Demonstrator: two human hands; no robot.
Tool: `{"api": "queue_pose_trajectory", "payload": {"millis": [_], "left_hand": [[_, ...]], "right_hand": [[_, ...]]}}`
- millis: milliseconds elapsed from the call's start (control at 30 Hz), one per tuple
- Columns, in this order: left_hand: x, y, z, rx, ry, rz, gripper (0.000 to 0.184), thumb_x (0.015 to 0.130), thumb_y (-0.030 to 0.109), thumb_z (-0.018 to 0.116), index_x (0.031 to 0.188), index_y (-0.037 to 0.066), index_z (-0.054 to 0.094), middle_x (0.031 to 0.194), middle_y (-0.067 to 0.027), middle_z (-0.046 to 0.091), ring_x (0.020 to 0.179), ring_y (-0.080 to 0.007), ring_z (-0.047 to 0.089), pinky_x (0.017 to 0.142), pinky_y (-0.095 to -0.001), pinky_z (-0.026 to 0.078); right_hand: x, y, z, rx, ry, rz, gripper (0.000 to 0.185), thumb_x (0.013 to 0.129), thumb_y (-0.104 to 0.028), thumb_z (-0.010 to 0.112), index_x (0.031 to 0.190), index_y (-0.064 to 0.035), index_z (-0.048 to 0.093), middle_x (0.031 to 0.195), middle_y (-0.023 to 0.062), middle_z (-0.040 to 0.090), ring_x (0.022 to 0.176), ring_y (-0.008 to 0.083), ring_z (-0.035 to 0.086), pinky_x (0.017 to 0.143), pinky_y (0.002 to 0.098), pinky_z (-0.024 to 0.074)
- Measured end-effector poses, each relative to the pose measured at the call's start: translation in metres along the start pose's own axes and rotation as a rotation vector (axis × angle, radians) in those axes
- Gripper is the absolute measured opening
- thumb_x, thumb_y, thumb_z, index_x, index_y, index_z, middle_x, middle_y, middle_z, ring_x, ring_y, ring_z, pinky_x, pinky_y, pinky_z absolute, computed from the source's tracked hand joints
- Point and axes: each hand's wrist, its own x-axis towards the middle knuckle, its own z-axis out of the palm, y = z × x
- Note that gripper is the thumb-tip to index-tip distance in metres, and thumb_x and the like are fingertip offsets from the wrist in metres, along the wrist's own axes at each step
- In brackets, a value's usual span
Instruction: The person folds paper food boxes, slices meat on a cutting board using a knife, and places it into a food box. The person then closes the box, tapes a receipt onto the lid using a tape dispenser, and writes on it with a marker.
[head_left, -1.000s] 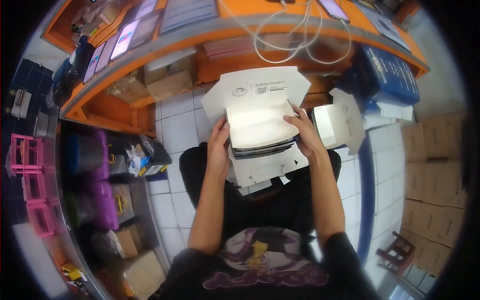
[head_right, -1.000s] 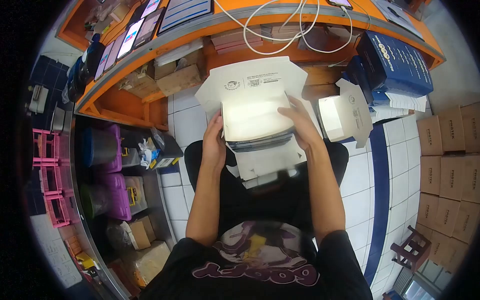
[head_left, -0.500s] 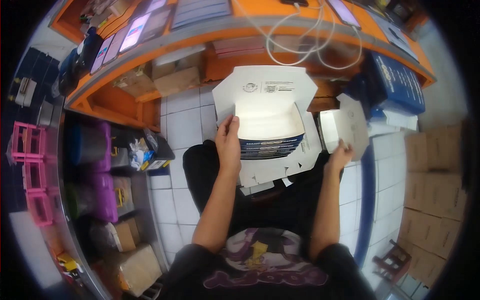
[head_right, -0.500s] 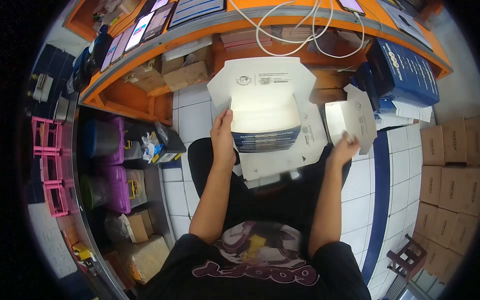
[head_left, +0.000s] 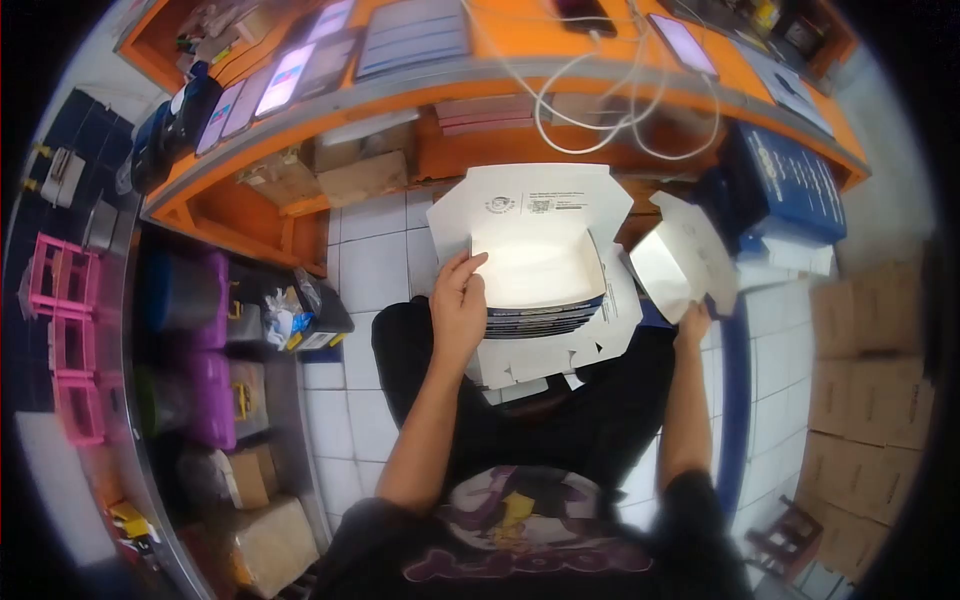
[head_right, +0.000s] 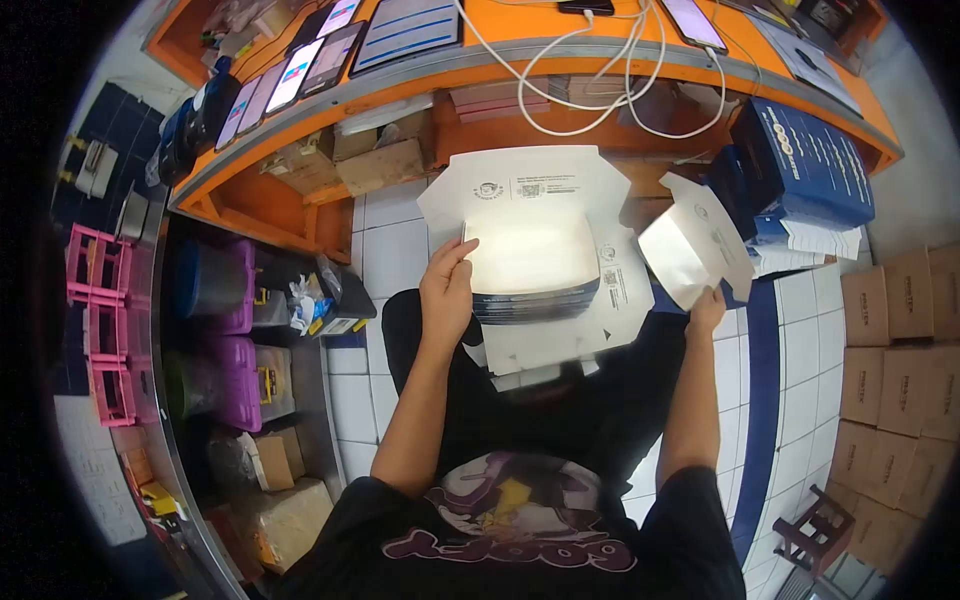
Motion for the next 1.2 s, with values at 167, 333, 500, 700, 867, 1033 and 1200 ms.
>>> {"api": "queue_pose_trajectory", "payload": {"millis": [167, 333, 500, 700, 867, 1033, 1200], "left_hand": [[-0.006, 0.012, -0.007, 0.067, -0.02, 0.0, 0.029, 0.095, 0.01, 0.055, 0.115, -0.001, 0.072, 0.132, -0.0236, 0.062, 0.114, -0.0364, 0.065, 0.098, -0.0372, 0.05], [-0.008, 0.014, -0.008, 0.113, 0.01, 0.01, 0.029, 0.099, 0.02, 0.058, 0.108, -0.003, 0.074, 0.119, -0.023, 0.069, 0.107, -0.0381, 0.067, 0.096, -0.0412, 0.05], [-0.011, 0.031, -0.017, 0.055, -0.014, -0.027, 0.043, 0.105, 0.032, 0.052, 0.103, -0.004, 0.075, 0.112, -0.0244, 0.071, 0.107, -0.0399, 0.067, 0.097, -0.0422, 0.05], [-0.015, 0.035, -0.022, 0.142, 0.025, 0.002, 0.056, 0.108, 0.043, 0.042, 0.099, -0.002, 0.075, 0.107, -0.0238, 0.072, 0.103, -0.0435, 0.068, 0.092, -0.0451, 0.052], [-0.014, 0.057, -0.027, 0.186, -0.094, -0.232, 0.056, 0.104, 0.047, 0.049, 0.096, -0.003, 0.072, 0.095, -0.028, 0.071, 0.091, -0.0448, 0.069, 0.083, -0.0471, 0.053], [-0.017, 0.032, -0.014, 0.193, 0.009, -0.264, 0.053, 0.096, 0.049, 0.063, 0.11, -0.002, 0.068, 0.098, -0.0254, 0.073, 0.087, -0.0396, 0.072, 0.082, -0.0457, 0.054], [-0.01, 0.033, -0.023, 0.107, -0.087, -0.314, 0.05, 0.09, 0.029, 0.066, 0.133, 0.005, 0.064, 0.104, -0.0221, 0.074, 0.09, -0.039, 0.072, 0.084, -0.0429, 0.055]], "right_hand": [[-0.06, -0.008, -0.027, 0.144, 0.265, -0.252, 0.05, 0.106, -0.024, 0.046, 0.148, 0.0023, 0.048, 0.143, 0.0199, 0.056, 0.13, 0.0303, 0.056, 0.105, 0.0371, 0.0465], [-0.167, -0.145, -0.048, 0.766, 0.044, 0.026, 0.053, 0.11, -0.033, 0.039, 0.152, -0.0011, 0.039, 0.144, 0.0151, 0.054, 0.131, 0.0287, 0.055, 0.108, 0.041, 0.0467], [-0.19, -0.226, -0.022, 0.745, -0.274, -0.025, 0.049, 0.11, -0.033, 0.042, 0.148, -0.002, 0.044, 0.133, 0.0117, 0.062, 0.123, 0.0221, 0.06, 0.105, 0.0373, 0.0485], [-0.186, -0.295, 0.064, 0.449, -0.478, -0.235, 0.047, 0.109, -0.028, 0.048, 0.142, 0.0046, 0.054, 0.14, 0.0157, 0.06, 0.129, 0.0212, 0.054, 0.107, 0.03, 0.0416], [-0.178, -0.302, 0.078, 0.117, -0.653, -0.194, 0.046, 0.105, -0.028, 0.056, 0.14, 0.0012, 0.058, 0.132, 0.0145, 0.065, 0.119, 0.02, 0.059, 0.104, 0.0288, 0.043], [-0.173, -0.313, 0.078, -0.006, -0.756, -0.086, 0.048, 0.102, -0.028, 0.058, 0.137, 0.0043, 0.06, 0.131, 0.0159, 0.065, 0.119, 0.0219, 0.059, 0.103, 0.0311, 0.0437], [-0.17, -0.309, 0.085, 0.088, -0.834, 0.064, 0.054, 0.101, -0.032, 0.057, 0.137, 0.0088, 0.057, 0.133, 0.0177, 0.063, 0.122, 0.0233, 0.056, 0.105, 0.033, 0.0413]]}}
